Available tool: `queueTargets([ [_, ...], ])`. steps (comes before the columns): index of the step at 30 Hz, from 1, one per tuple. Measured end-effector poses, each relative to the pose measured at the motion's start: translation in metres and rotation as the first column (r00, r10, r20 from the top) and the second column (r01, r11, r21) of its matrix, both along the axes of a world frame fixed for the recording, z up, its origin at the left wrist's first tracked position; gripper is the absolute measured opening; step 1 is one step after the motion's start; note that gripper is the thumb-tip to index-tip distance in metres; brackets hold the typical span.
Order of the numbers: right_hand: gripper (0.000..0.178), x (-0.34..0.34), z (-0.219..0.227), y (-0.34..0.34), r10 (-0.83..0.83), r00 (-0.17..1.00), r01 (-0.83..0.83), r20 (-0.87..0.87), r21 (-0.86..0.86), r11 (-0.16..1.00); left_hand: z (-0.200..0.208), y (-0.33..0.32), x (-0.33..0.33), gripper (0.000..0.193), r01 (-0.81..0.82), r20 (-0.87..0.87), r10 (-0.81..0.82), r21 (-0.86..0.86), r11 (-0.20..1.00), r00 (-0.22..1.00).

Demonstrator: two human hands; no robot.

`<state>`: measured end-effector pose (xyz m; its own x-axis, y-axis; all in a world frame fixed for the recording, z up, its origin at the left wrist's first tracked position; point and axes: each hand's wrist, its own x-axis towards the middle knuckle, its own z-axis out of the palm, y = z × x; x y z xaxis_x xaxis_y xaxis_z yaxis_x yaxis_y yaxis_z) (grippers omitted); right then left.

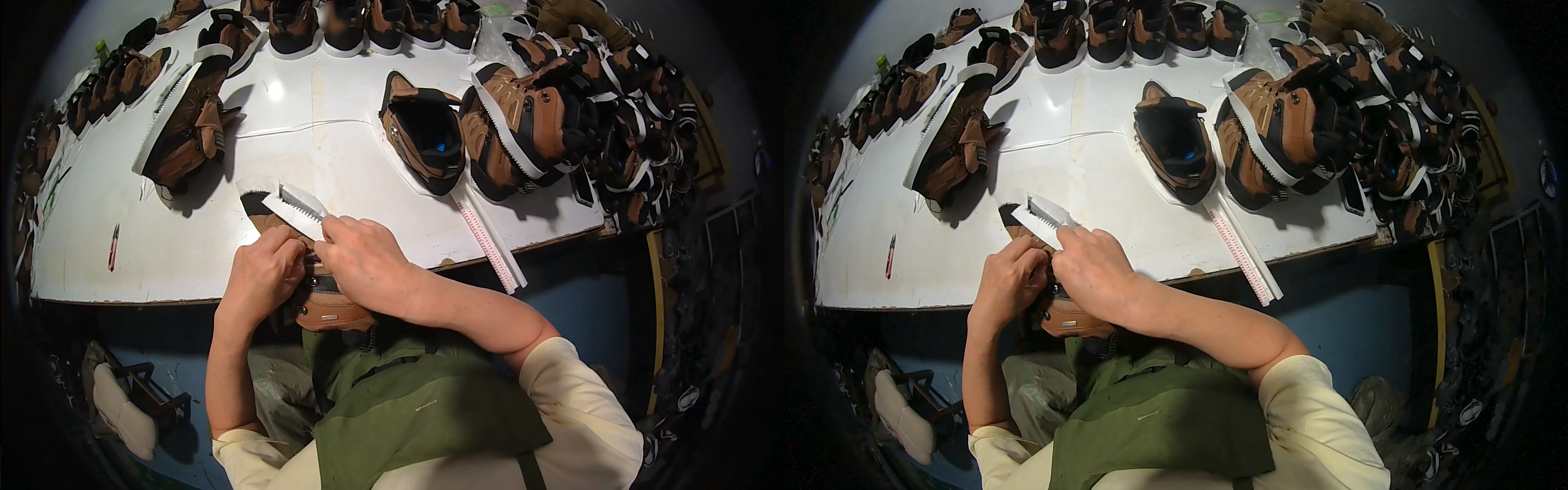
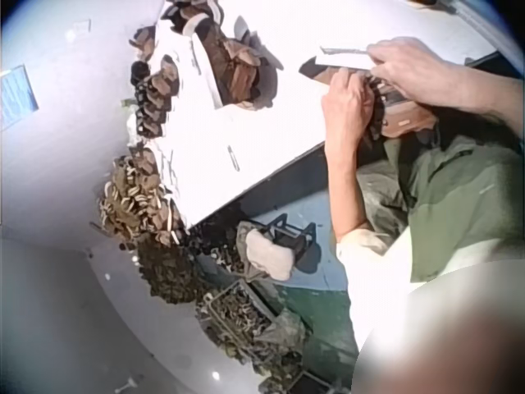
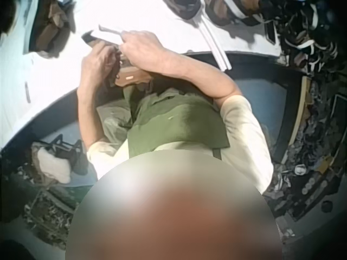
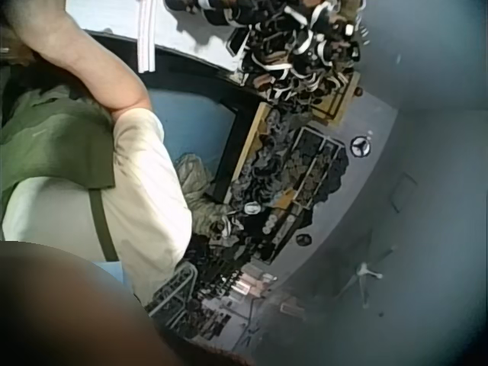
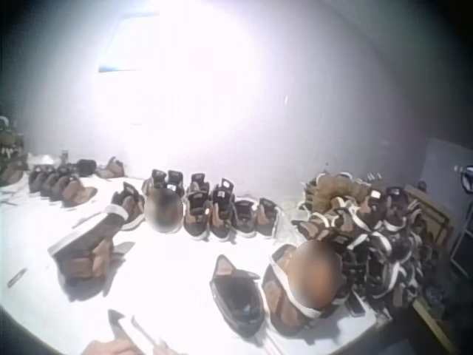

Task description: The person assembles hiking boots by hand, attaching white midsole pieces to the uppers and securing them with a small tool. They handle multiple boots one at a time, rotating each to fit the sole and pressing it into place.

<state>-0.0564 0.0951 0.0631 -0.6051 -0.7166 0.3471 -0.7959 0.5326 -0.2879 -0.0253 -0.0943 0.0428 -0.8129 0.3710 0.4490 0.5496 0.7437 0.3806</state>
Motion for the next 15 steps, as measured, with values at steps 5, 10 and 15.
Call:
queueTargets([
  [5,0.004,-0.0016,-0.0018,0.0013,0.007,1.0,-0.006,0.026,-0.033,0.999,0.0017,0.0008,0.0006,0.013,0.0,0.03,0.001,-0.058,0.998,1.0],
  [10,0.004,-0.0035,-0.003,0.002,0.007,1.0,-0.006,0.03,-0.039,0.999,0.0005,0.004,-0.0015,0.02,-0.008,-0.029,0.007,-0.025,1.0,1.0],
  [15,0.006,-0.006,0.0008,0.0028,-0.012,0.996,0.012,0.091,0.008,1.0,0.0036,-0.0003,-0.0011,0.017,-0.039,-0.052,0.043,0.064,0.997,0.998],
])
